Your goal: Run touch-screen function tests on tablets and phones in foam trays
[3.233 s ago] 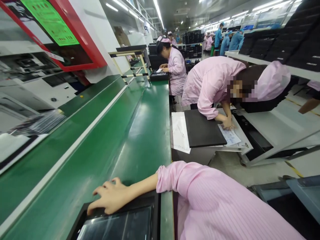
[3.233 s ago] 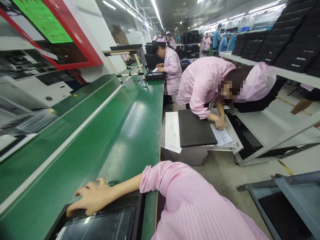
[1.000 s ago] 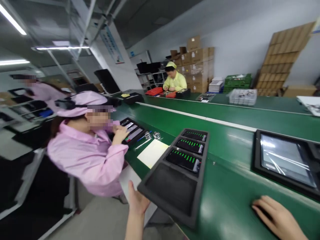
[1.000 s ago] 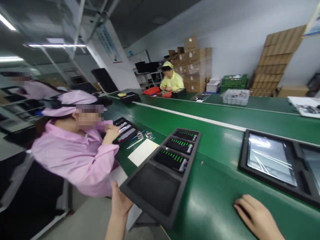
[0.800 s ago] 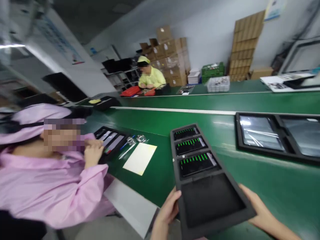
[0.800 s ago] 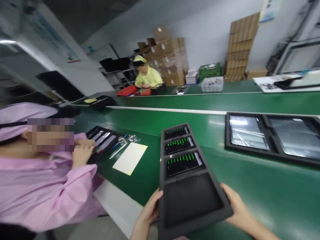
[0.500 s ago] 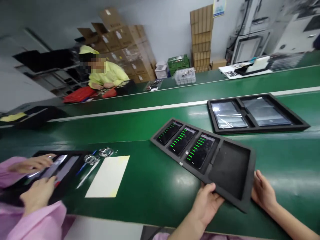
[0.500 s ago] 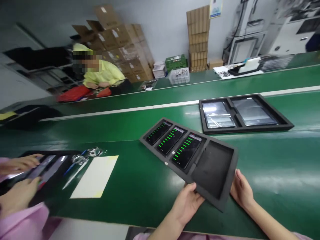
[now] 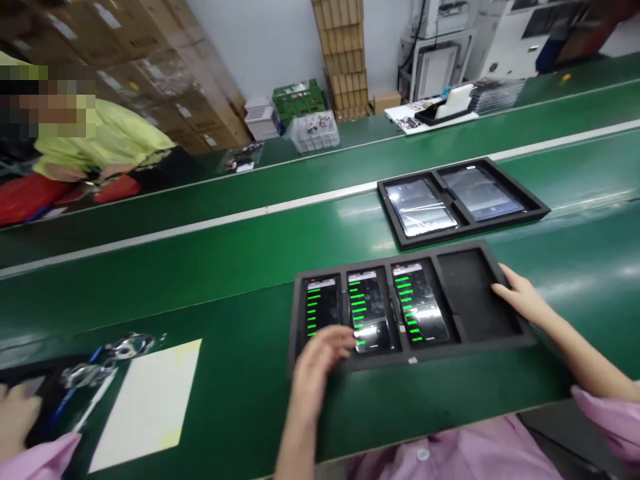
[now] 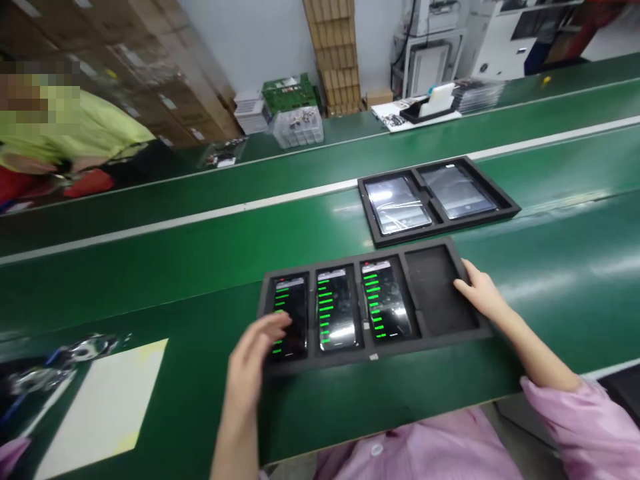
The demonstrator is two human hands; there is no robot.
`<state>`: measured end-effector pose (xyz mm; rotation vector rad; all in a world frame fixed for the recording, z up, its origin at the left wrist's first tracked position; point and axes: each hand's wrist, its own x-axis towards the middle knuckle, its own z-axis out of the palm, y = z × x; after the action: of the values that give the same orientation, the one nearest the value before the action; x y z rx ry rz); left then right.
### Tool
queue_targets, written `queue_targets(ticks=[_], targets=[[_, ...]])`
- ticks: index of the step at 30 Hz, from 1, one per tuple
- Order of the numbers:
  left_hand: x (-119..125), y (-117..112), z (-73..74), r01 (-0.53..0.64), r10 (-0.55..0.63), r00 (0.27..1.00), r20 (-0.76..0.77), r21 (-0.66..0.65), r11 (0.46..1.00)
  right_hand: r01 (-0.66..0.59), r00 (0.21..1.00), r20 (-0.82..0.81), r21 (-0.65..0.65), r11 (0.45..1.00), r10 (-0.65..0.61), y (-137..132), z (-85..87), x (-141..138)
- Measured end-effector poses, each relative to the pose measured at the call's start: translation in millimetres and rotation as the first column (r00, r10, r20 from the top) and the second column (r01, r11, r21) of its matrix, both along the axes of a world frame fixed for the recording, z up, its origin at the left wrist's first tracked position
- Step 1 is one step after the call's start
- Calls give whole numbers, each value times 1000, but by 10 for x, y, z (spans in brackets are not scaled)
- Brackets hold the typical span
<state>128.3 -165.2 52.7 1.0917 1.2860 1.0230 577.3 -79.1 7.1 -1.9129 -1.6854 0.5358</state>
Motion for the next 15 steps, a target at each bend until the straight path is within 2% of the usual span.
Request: queue_targets(ticks=[1, 2, 3, 4, 6, 8, 10, 12, 15], targets=[[-226, 152, 25, -143, 183, 950, -251, 170, 975, -33, 997, 71, -60, 998, 37, 54, 55, -40], [-431, 318, 20, -220, 340, 821, -458, 297, 929, -60, 984, 161, -115, 992, 78, 104, 117, -95], [-608, 492, -13, -276, 436, 682, -587, 347, 897, -83, 955, 270, -157, 984, 123, 152, 185, -164], [-751, 666, -67, -291, 445, 626, -641, 338, 895, -100, 907, 388, -183, 978, 165, 200, 255, -243], [-943, 990, -208, -249, 409, 636, -654, 328, 911, -134, 777, 579, -226, 965, 244, 303, 383, -427], [-1035, 1238, -334, -183, 340, 681, -648, 299, 937, -102, 700, 664, -269, 958, 262, 397, 469, -619], [-1073, 1381, -404, -121, 257, 707, -659, 245, 962, 21, 706, 680, -299, 954, 198, 459, 503, -782], [-1088, 1430, -419, -75, 190, 707, -681, 196, 978, 123, 732, 668, -324, 938, 135, 479, 505, -879], [-1088, 1411, -389, -53, 169, 685, -709, 183, 982, 114, 755, 635, -373, 921, 164, 461, 509, -894]])
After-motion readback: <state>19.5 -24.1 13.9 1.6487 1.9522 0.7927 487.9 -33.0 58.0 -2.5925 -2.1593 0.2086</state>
